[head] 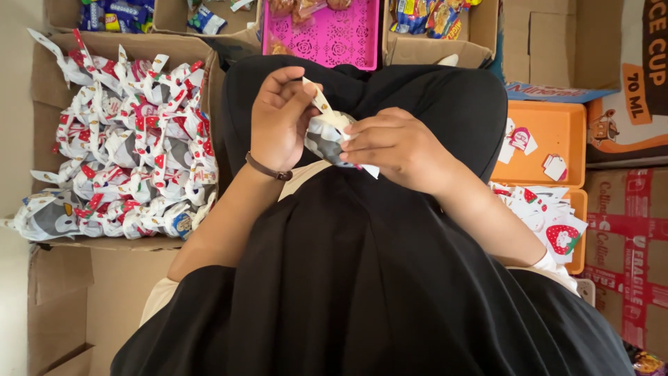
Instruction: The person is assembling gift bags by placing snack items inside decorative paper bags and folding the tops to close them.
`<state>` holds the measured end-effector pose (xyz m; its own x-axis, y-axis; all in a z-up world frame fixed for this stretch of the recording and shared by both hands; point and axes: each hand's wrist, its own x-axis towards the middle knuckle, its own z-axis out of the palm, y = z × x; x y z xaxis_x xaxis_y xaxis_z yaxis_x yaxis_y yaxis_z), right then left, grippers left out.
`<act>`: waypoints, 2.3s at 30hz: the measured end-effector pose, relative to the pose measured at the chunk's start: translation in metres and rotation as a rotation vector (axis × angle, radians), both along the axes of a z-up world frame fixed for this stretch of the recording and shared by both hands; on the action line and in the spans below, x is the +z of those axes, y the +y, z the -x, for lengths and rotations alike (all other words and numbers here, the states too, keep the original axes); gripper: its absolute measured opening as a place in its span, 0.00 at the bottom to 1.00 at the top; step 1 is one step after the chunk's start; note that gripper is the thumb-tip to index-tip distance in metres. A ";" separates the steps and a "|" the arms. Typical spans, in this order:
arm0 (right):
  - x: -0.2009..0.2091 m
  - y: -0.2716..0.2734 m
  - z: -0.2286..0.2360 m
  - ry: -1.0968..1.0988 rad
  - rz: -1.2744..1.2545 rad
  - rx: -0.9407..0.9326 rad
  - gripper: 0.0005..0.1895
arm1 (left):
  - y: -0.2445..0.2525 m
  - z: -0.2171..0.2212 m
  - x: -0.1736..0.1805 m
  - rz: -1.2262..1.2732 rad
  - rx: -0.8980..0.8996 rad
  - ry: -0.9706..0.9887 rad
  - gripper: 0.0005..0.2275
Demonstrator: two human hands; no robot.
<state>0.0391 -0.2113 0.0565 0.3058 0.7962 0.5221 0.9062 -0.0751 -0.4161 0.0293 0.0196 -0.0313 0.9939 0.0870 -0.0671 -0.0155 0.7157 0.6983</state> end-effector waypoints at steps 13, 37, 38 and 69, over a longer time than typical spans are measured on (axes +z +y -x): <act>-0.037 0.003 0.008 0.548 -0.279 -0.063 0.06 | -0.019 0.019 0.028 -0.986 0.190 -0.647 0.11; -0.059 0.000 -0.013 0.376 0.053 -0.304 0.18 | -0.011 0.031 -0.002 -0.811 -0.010 -0.223 0.09; -0.063 -0.001 -0.015 0.405 0.086 -0.325 0.16 | -0.011 0.034 -0.001 -0.810 -0.035 -0.198 0.09; -0.210 -0.114 -0.136 1.434 -0.169 -0.660 0.23 | 0.267 -0.075 -0.168 -1.275 0.993 0.202 0.21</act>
